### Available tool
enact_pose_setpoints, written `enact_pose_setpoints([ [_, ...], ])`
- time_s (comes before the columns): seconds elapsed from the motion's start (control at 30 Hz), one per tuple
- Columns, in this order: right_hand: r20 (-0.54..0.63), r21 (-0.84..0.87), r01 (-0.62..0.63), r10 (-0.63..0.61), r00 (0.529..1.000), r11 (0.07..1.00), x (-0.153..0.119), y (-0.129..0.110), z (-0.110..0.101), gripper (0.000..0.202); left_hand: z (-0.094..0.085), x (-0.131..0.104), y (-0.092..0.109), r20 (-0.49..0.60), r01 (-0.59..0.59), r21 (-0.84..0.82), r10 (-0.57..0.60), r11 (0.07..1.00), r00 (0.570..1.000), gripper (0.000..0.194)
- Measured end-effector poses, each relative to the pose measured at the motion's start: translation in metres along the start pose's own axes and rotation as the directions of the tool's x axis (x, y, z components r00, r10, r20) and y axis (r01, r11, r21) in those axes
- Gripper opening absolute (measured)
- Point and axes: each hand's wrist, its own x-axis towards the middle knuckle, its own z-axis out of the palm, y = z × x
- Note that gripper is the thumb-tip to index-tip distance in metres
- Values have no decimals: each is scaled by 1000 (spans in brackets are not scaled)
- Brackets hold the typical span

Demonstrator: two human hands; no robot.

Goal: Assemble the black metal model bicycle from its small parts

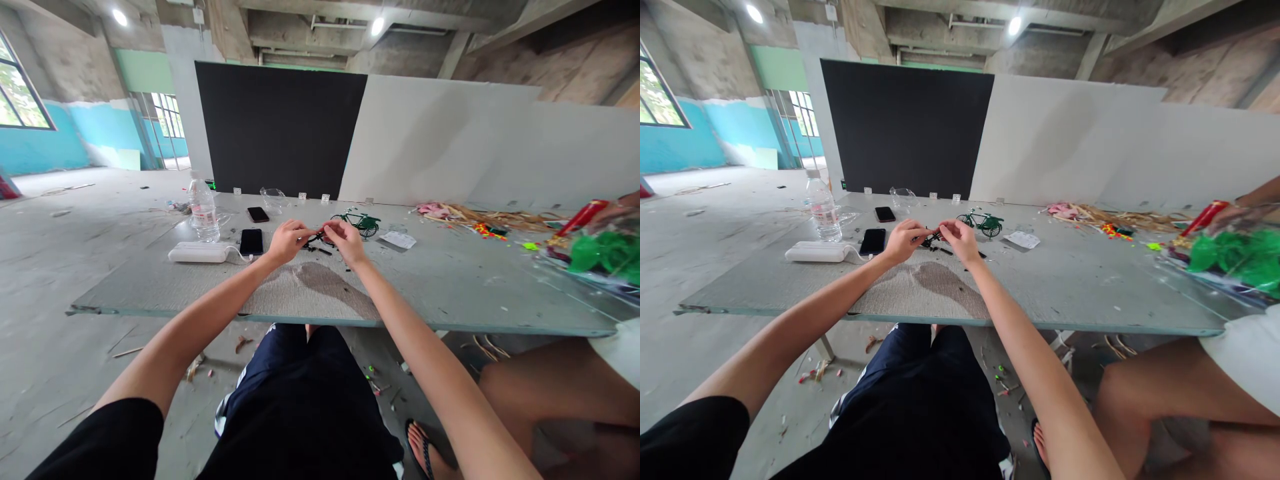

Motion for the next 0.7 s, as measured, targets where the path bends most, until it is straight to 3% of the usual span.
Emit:
enact_pose_setpoints([
  [0.33,13,-94,56,-55,998,994,2,5,-2,50,-1,0,2,21,27,43,-27,999,999,27],
  [0.57,-58,-154,120,-130,990,981,6,8,-9,46,-5,2,4,-22,130,-46,-132,990,991,20],
  [0.7,-51,-148,129,-138,989,981,6,6,-9,43,-6,2,4,-35,127,-104,-131,986,991,18],
])
